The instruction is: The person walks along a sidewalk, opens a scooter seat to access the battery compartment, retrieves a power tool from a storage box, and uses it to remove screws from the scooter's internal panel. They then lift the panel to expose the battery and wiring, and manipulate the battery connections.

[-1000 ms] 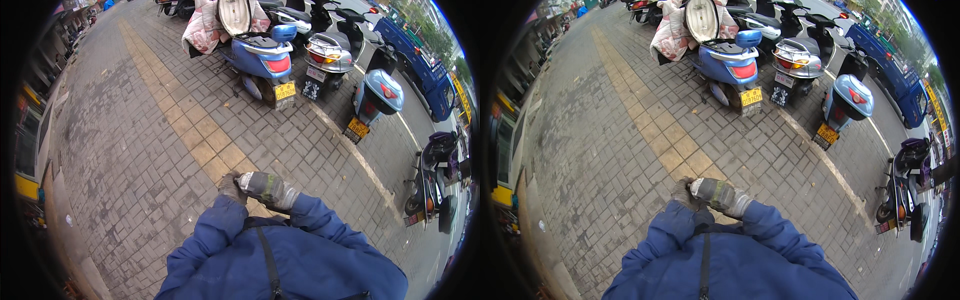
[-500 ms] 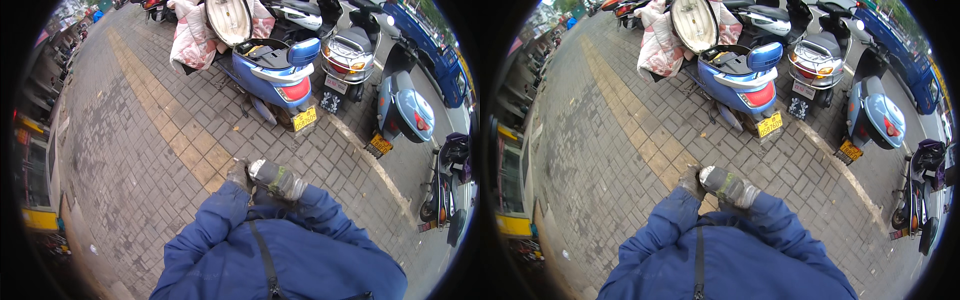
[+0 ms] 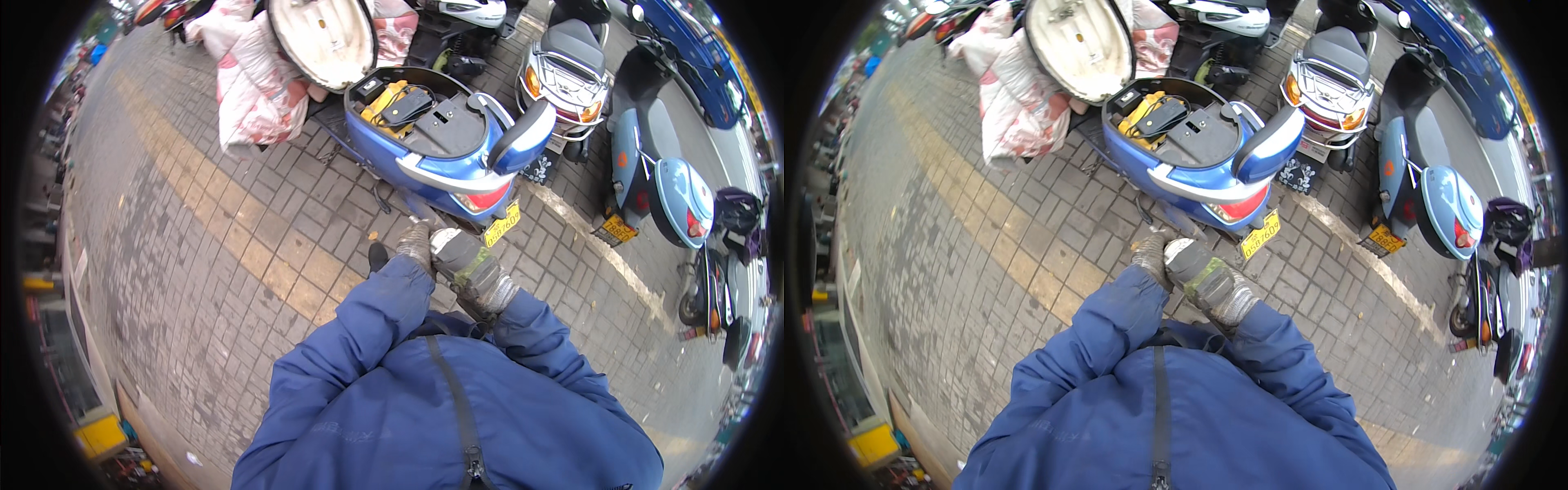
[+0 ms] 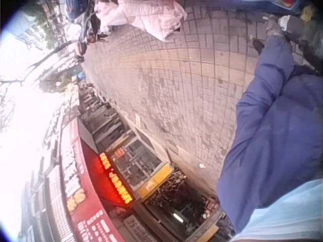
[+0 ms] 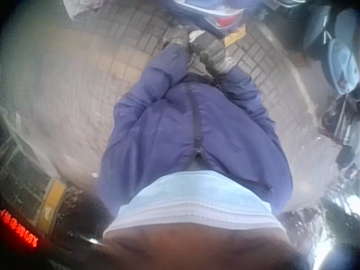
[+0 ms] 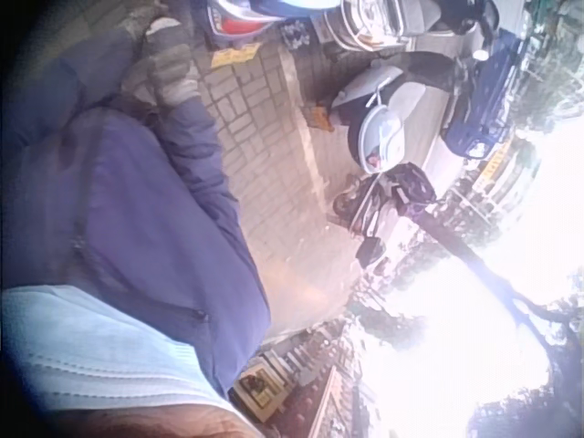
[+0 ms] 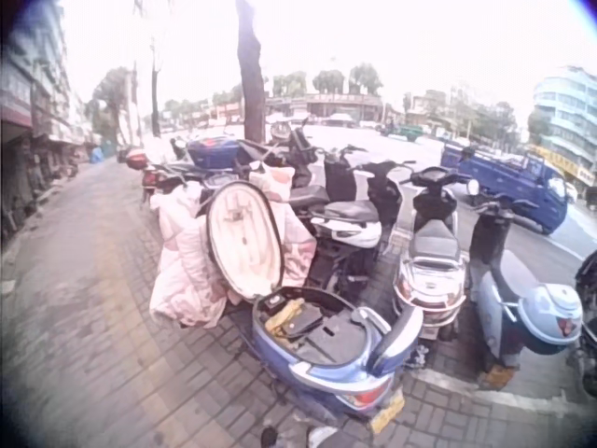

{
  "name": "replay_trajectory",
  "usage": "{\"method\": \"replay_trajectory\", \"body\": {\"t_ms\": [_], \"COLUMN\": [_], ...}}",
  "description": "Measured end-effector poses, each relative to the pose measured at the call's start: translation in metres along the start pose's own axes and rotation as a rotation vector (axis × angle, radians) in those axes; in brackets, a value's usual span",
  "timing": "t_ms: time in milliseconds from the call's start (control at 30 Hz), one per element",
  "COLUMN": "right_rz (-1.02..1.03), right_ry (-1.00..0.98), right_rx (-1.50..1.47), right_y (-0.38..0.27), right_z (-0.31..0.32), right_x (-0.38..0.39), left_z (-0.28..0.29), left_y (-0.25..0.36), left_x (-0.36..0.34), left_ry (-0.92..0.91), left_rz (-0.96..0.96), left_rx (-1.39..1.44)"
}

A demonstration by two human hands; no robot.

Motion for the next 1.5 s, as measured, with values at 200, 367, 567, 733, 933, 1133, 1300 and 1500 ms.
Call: {"method": "replay_trajectory", "body": {"t_ms": [200,367,567,733,933,1133,1300,1500], "right_rz": [-0.245,-0.484,-0.096,-0.522,-0.757,-0.835,-0.37,0.17], "right_ry": [0.048,0.182,-0.22,-0.046,0.118,0.158,-0.498,-0.855], "right_rx": [0.509,0.137,2.38,0.862,0.2,0.024,1.843,2.417], "right_y": [0.0,0.036,0.092,0.102,0.083,0.076,0.083,0.074], "right_z": [0.03,0.044,0.055,0.07,0.097,0.118,0.127,0.119], "right_x": [-0.08,-0.135,-0.19,-0.227,-0.264,-0.289,-0.302,-0.297], "left_z": [-0.052,-0.093,-0.121,-0.123,-0.123,-0.131,-0.128,-0.108], "left_y": [0.069,0.114,0.141,0.142,0.142,0.155,0.156,0.13], "left_x": [-0.094,-0.15,-0.21,-0.254,-0.28,-0.29,-0.306,-0.325], "left_ry": [-0.087,-0.127,-0.147,-0.151,-0.119,-0.062,-0.051,-0.011], "left_rz": [0.078,0.255,0.41,0.528,0.635,0.86,0.933,0.857], "left_rx": [-0.152,-0.189,-0.061,-0.088,-0.007,0.104,0.085,0.002]}}
Point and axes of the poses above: each hand's wrist, its own x-axis away from the middle knuckle, its own z-axis out of the back of the hand, y = z × x, the point moved 1 cm from there along -x, towards the middle knuckle, and after that the axes turned 4 degrees about -z, right-handed, at the moved point
